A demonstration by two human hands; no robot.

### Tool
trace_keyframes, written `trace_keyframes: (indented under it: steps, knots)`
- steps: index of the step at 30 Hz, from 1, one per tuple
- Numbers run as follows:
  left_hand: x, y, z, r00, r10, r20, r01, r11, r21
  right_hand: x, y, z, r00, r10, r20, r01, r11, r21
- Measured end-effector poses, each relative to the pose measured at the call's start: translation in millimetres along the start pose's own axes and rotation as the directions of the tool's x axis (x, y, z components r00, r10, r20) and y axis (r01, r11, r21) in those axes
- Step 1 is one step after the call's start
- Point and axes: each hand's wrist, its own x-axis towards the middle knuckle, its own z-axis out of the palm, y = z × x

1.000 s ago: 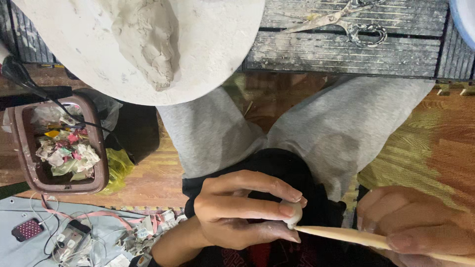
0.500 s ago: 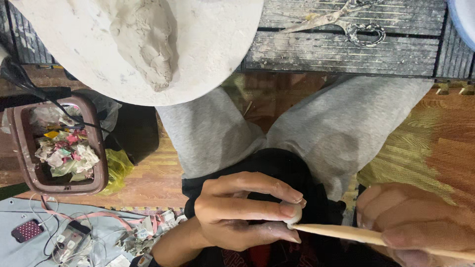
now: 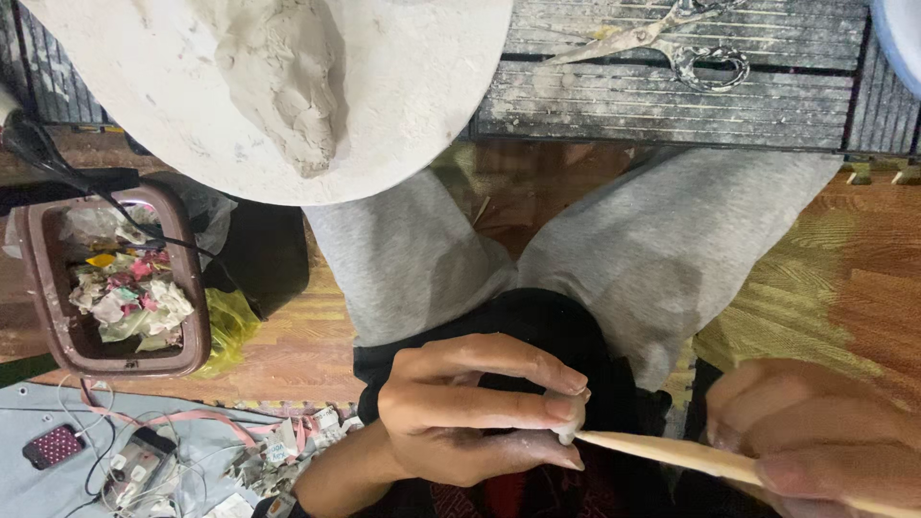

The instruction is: The person shapes a small piece of clay into a figurine using a wooden sculpting tool and their fingers. They repeatedly smooth and refine the surface of the clay object while seated at a cluttered workbench.

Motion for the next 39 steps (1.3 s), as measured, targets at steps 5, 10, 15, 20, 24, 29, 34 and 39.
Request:
trace_keyframes:
  steps: [5, 10, 15, 20, 24, 29, 34, 39]
  knots:
    - [1, 2, -3, 0.999, 0.001, 0.032, -0.002, 0.999, 0.032, -3, -10, -8, 0.997, -0.005, 0.083, 0.008, 0.999, -0.036]
    - [0, 2, -1, 0.999, -0.02, 0.025, 0.02, 0.999, 0.03, -6, -7, -4, 0.999, 0.035, 0.01, -0.034, 0.997, -0.063]
    - [0, 2, -3, 0.999, -0.015, 0.035, 0.014, 0.999, 0.052, 9, -11, -5, 0.995, 0.039, 0.094, -0.03, 0.995, -0.092]
    - [0, 5, -2, 0.998, -0.069, 0.0, 0.069, 0.997, 0.037, 9, -2, 2, 0.999, -0.04, -0.032, 0.039, 0.999, -0.03]
    - [-1, 0, 2, 0.998, -0.052, -0.035, 0.049, 0.995, -0.088, -9, 11, 12, 0.956, -0.119, -0.268, 0.139, 0.989, 0.057]
    - [-4, 0, -4, 0.999, -0.051, 0.003, 0.051, 0.995, -0.091, -22, 20, 27, 0.942, -0.034, -0.335, 0.089, 0.985, 0.149]
    - [-6, -2, -1, 0.999, -0.039, -0.015, 0.037, 0.995, -0.096, -20, 22, 32, 0.938, -0.048, -0.342, 0.102, 0.985, 0.141]
    - [-6, -3, 0, 0.999, -0.032, -0.014, 0.031, 0.997, -0.071, -23, 25, 27, 0.946, -0.081, -0.315, 0.115, 0.989, 0.09]
